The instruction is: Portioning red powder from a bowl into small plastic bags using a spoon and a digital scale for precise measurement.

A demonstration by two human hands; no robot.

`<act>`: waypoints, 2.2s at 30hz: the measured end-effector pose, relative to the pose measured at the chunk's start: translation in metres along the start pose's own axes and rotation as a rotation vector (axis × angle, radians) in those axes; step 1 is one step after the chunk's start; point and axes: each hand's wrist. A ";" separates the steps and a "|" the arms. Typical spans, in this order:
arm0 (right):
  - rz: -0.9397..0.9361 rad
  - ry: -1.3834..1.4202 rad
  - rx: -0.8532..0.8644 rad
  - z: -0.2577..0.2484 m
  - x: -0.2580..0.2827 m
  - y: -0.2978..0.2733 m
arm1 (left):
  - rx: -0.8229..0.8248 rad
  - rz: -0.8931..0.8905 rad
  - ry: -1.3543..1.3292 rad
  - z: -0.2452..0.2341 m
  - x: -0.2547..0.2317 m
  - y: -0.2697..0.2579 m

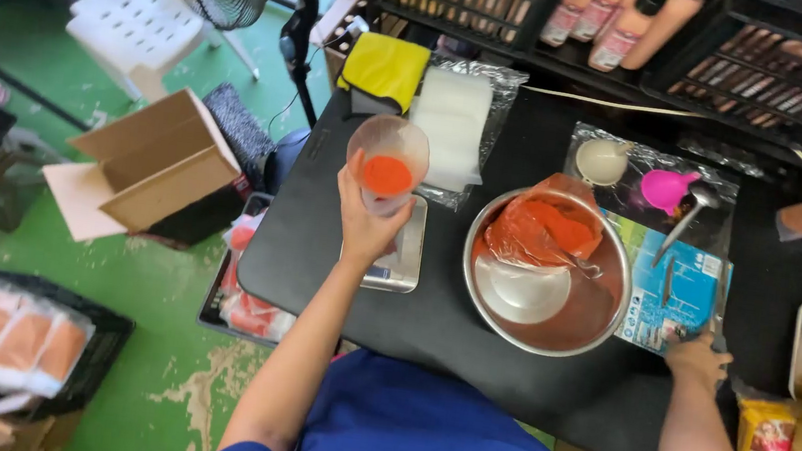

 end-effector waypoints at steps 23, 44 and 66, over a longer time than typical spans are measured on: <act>-0.915 -0.001 0.140 -0.063 0.143 -0.213 | 0.111 0.095 -0.123 -0.039 -0.021 0.010; -1.331 0.518 -0.645 -0.031 0.110 -0.196 | 0.243 0.076 -0.203 -0.058 -0.036 0.023; -0.397 1.550 -0.138 -0.016 0.086 -0.248 | 0.447 0.060 -0.228 -0.078 -0.035 0.037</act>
Point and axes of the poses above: each hand's wrist, its own y-axis towards the middle knuckle, its own z-axis out of the palm, x = y × z, and after that the axes turned 2 degrees about z, right-handed
